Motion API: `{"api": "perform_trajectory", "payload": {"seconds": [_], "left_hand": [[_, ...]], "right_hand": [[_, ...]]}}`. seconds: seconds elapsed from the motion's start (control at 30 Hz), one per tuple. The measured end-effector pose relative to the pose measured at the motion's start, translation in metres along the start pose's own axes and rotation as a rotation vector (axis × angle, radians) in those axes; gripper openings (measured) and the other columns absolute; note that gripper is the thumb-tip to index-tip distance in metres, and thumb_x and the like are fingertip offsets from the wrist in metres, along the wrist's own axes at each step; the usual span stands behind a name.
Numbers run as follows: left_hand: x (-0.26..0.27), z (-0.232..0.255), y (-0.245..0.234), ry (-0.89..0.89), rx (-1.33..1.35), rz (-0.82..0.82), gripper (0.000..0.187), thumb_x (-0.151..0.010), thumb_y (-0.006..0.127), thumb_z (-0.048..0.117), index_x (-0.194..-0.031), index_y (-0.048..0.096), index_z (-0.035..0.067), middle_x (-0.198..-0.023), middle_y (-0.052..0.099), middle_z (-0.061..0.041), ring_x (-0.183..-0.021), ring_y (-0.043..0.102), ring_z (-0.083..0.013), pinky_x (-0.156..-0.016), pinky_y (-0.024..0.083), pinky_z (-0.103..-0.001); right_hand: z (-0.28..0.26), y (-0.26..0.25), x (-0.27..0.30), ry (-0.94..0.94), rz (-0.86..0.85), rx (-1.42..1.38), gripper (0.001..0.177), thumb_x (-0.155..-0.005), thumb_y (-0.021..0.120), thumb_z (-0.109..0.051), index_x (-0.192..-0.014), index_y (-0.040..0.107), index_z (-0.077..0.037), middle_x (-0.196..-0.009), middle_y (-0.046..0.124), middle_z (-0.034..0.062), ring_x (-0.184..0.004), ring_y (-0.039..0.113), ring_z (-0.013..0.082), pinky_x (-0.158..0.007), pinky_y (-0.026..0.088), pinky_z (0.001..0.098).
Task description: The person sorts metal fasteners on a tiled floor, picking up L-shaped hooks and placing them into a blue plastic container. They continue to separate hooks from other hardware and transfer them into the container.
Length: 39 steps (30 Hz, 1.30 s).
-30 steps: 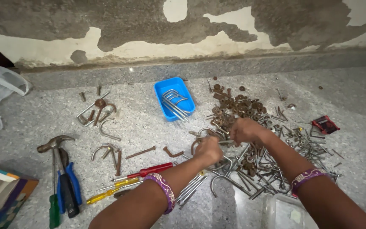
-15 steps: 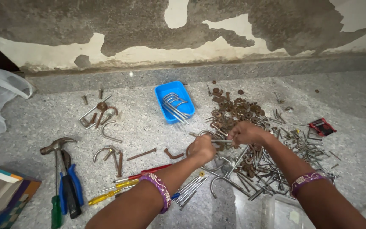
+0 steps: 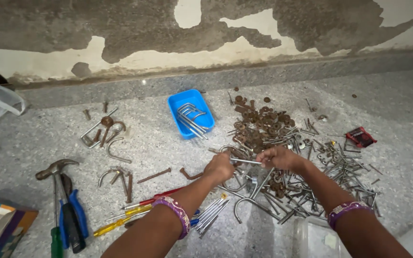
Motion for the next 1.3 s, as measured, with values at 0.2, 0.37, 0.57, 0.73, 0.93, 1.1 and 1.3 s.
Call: {"api": "perform_trajectory", "payload": {"seconds": [0.2, 0.37, 0.57, 0.73, 0.93, 1.1, 1.3], "left_hand": [[-0.008, -0.006, 0.005, 0.069, 0.099, 0.065, 0.034, -0.085, 0.061, 0.003, -0.114, 0.073, 0.015, -0.106, 0.078, -0.019, -0.103, 0.078, -0.0313, -0.093, 0.059, -0.042], [-0.009, 0.004, 0.001, 0.285, 0.094, 0.289, 0.022, -0.083, 0.066, 0.001, -0.1, 0.077, 0.011, -0.101, 0.073, -0.019, -0.099, 0.07, -0.0377, -0.087, 0.055, -0.046], [-0.017, 0.021, -0.008, 0.393, 0.099, 0.37, 0.022, -0.083, 0.061, -0.001, -0.096, 0.077, 0.009, -0.096, 0.075, -0.019, -0.094, 0.072, -0.0376, -0.085, 0.056, -0.046], [-0.019, 0.029, -0.025, 0.457, 0.138, 0.461, 0.024, -0.083, 0.062, -0.003, -0.096, 0.077, 0.01, -0.098, 0.075, -0.019, -0.094, 0.073, -0.0363, -0.086, 0.057, -0.044], [-0.021, 0.045, -0.054, 0.486, 0.158, 0.405, 0.018, -0.083, 0.066, -0.001, -0.095, 0.077, 0.007, -0.098, 0.075, -0.018, -0.092, 0.074, -0.034, -0.085, 0.057, -0.042], [-0.028, 0.042, -0.075, 0.583, 0.173, 0.462, 0.017, -0.082, 0.066, -0.002, -0.093, 0.076, 0.005, -0.096, 0.075, -0.017, -0.093, 0.073, -0.0336, -0.085, 0.057, -0.042], [-0.035, 0.021, -0.099, 0.574, 0.133, 0.678, 0.035, -0.077, 0.065, -0.006, -0.111, 0.071, 0.002, -0.106, 0.07, -0.026, -0.1, 0.068, -0.0434, -0.086, 0.054, -0.048]], "right_hand": [[0.008, 0.006, 0.0, -0.055, -0.037, -0.045, 0.017, -0.088, 0.073, -0.011, -0.104, 0.078, -0.01, -0.095, 0.078, 0.0015, -0.094, 0.068, 0.0146, -0.091, 0.053, 0.0331], [0.026, 0.006, -0.011, -0.003, 0.004, -0.06, 0.016, -0.087, 0.073, -0.009, -0.103, 0.078, -0.009, -0.094, 0.079, 0.0029, -0.092, 0.07, 0.0155, -0.09, 0.055, 0.0341], [0.026, -0.001, -0.018, 0.045, 0.077, 0.032, 0.022, -0.089, 0.072, -0.014, -0.11, 0.078, -0.012, -0.099, 0.079, 0.0029, -0.095, 0.071, 0.0153, -0.09, 0.055, 0.033], [-0.006, 0.004, -0.008, 0.121, 0.026, 0.129, 0.022, -0.091, 0.074, -0.019, -0.11, 0.081, -0.011, -0.1, 0.081, 0.0054, -0.093, 0.071, 0.016, -0.089, 0.055, 0.0327], [-0.025, 0.006, -0.017, 0.075, -0.03, 0.156, 0.029, -0.084, 0.072, -0.009, -0.111, 0.082, -0.012, -0.097, 0.082, 0.0034, -0.085, 0.071, 0.0129, -0.08, 0.057, 0.031], [-0.039, 0.005, -0.021, 0.003, -0.057, 0.173, 0.026, -0.084, 0.074, -0.012, -0.11, 0.081, -0.012, -0.095, 0.082, 0.0028, -0.079, 0.07, 0.0109, -0.075, 0.057, 0.0309], [-0.085, 0.013, -0.014, -0.094, -0.006, 0.145, 0.021, -0.093, 0.073, -0.02, -0.107, 0.083, -0.008, -0.084, 0.076, 0.0115, -0.07, 0.063, 0.0165, -0.066, 0.051, 0.035]]}}
Point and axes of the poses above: each hand's wrist, its own x-axis away from the middle knuckle, its own y-axis out of the palm, z = x × y, the point moved 4 cm from there along -x, towards the middle knuckle
